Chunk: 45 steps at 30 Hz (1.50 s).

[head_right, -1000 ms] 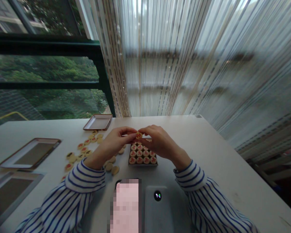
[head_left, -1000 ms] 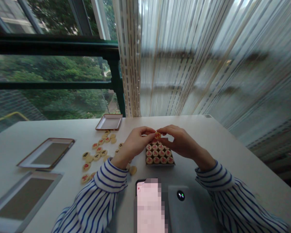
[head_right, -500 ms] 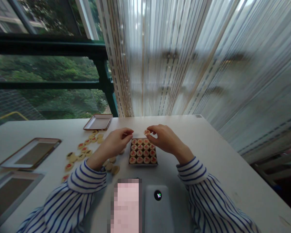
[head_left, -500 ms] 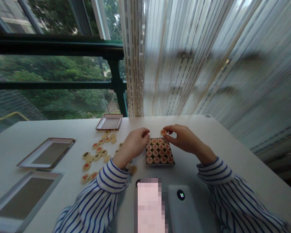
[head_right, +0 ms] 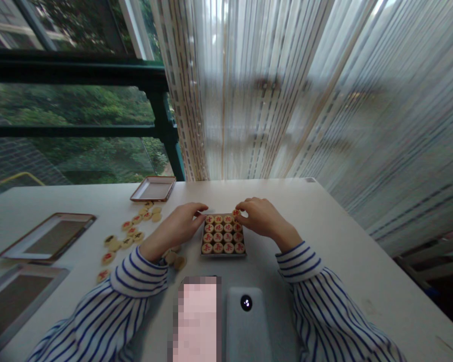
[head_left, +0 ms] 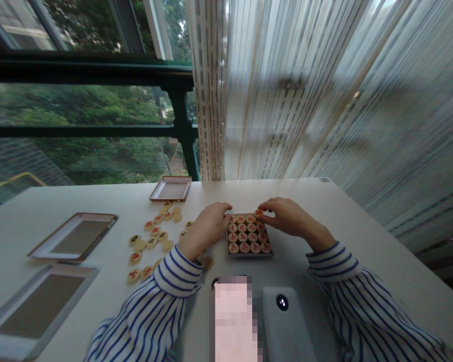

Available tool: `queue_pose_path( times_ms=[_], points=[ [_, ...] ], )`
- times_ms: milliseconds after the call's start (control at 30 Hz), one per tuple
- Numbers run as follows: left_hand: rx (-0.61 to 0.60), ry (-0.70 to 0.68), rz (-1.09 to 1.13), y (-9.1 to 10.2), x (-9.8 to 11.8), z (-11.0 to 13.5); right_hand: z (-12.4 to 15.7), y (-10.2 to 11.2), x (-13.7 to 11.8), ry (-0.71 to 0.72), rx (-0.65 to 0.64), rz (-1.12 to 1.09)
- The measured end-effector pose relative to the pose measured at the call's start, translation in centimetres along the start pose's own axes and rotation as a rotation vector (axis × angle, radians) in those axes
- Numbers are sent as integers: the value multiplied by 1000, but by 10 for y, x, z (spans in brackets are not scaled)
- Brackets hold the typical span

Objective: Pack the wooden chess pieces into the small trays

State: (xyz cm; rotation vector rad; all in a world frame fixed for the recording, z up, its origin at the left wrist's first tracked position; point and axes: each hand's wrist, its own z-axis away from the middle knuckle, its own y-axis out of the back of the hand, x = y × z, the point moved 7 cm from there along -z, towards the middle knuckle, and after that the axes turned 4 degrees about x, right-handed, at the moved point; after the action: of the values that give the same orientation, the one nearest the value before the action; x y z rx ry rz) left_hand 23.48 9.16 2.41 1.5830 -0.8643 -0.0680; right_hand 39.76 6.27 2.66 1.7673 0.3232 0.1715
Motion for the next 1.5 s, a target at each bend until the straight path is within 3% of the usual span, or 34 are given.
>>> queue_pose_path(
  times_ms=[433, 1500],
  points=[
    [-41, 1, -105, -4, -5, 1, 1, -13, 4, 14, -64, 31],
    [-46, 0, -87, -2, -3, 0, 1, -19, 9, -4, -131, 0]
  ],
)
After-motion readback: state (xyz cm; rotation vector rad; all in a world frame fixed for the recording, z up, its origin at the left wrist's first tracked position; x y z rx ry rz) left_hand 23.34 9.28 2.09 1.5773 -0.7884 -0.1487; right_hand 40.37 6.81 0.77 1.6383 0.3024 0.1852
